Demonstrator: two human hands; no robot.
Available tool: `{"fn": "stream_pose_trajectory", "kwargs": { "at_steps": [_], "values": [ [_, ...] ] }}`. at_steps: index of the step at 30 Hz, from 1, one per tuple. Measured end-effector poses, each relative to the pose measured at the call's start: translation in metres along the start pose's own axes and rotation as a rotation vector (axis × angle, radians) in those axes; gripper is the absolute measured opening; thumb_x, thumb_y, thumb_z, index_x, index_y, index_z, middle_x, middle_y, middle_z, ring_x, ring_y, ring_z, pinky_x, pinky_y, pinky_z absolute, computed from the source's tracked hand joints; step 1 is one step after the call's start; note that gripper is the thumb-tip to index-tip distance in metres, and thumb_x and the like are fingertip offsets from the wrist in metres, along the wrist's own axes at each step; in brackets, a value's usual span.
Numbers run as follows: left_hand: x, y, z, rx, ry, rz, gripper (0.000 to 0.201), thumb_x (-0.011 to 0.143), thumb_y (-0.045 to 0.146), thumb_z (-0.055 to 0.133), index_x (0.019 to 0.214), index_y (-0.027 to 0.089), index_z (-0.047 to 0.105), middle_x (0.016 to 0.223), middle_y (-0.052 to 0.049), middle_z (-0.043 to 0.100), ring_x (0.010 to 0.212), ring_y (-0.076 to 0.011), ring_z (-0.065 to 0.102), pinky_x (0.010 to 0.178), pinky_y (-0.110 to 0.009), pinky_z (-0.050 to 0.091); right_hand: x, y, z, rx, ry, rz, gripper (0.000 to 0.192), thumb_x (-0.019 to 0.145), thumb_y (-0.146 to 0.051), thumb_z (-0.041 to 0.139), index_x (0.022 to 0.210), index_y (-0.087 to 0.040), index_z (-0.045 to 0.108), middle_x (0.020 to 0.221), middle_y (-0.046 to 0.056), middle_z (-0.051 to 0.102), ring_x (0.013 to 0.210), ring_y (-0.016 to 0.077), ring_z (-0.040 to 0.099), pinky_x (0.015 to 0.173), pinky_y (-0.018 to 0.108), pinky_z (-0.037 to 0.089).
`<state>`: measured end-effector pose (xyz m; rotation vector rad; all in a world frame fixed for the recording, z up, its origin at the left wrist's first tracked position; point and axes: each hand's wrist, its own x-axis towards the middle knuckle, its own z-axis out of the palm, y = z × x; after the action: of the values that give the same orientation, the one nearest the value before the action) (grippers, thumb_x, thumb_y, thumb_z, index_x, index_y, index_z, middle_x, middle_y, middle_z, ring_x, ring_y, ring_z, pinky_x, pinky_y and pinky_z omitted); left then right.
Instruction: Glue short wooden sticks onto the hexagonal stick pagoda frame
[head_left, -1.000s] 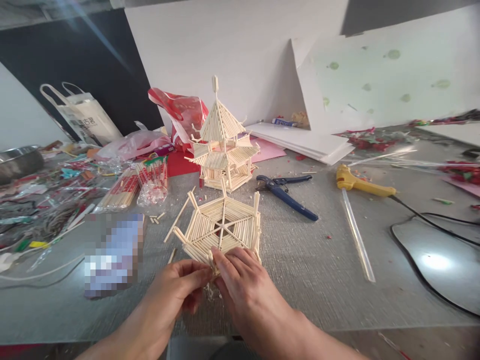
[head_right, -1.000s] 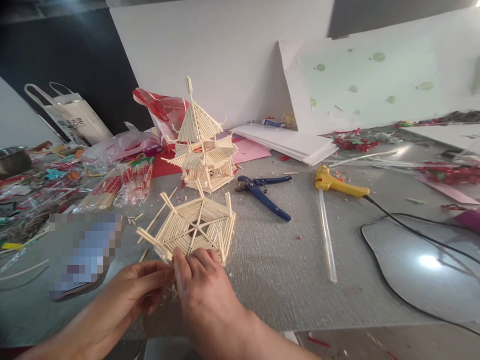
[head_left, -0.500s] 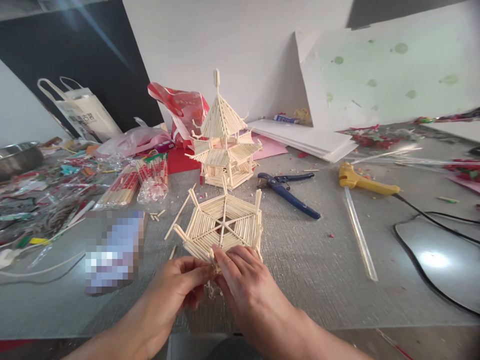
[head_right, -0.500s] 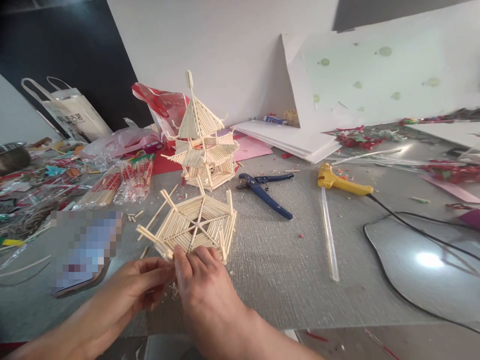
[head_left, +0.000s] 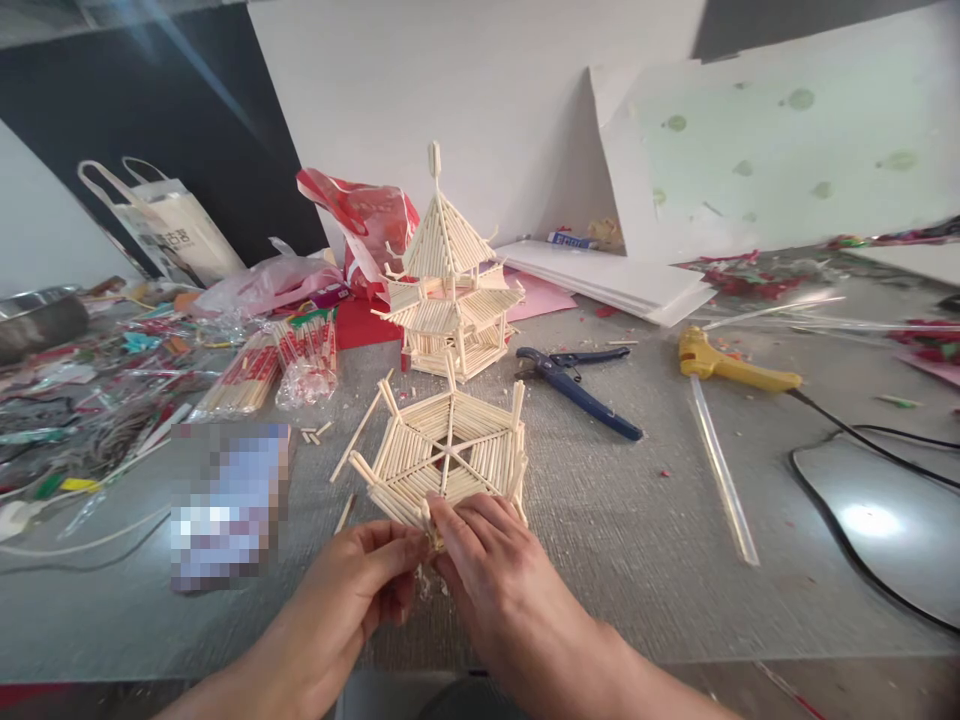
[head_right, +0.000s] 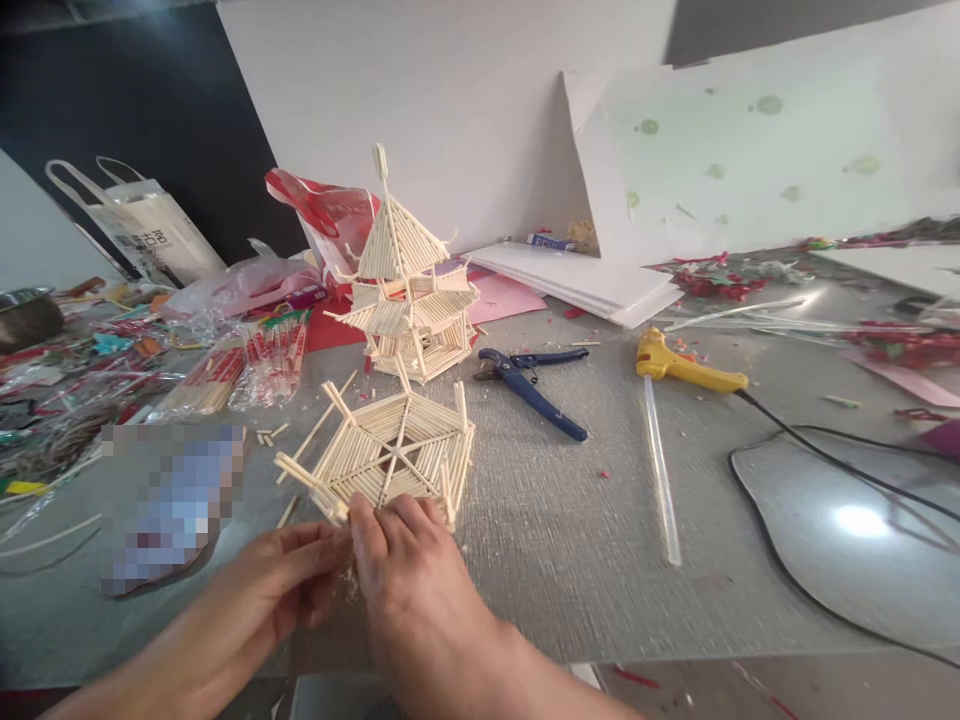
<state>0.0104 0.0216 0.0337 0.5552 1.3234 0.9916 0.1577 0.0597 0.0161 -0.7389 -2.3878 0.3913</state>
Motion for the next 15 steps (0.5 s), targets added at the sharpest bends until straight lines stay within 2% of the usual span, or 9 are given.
{"fn": "stream_pose_trajectory", "kwargs": {
  "at_steps": [15],
  "values": [
    [0.0011, -0.0058, -0.0010, -0.061, -0.018, -0.004, 0.026, 0.065, 0.034, 0.071, 0.056, 0.015, 0.056, 0.046, 0.005, 0.046, 0.044, -0.0056, 0.037, 0.043, -0.018, 0.031, -0.0011, 0.0006, 0.0027, 0.016, -0.004, 0.016, 0.038, 0.083, -0.009, 0.043, 0.120, -0.004, 0.045, 0.088, 0.011, 0.061, 0.080, 0.0208, 0.051, 0.073, 0.039, 0.044]
  ]
}}
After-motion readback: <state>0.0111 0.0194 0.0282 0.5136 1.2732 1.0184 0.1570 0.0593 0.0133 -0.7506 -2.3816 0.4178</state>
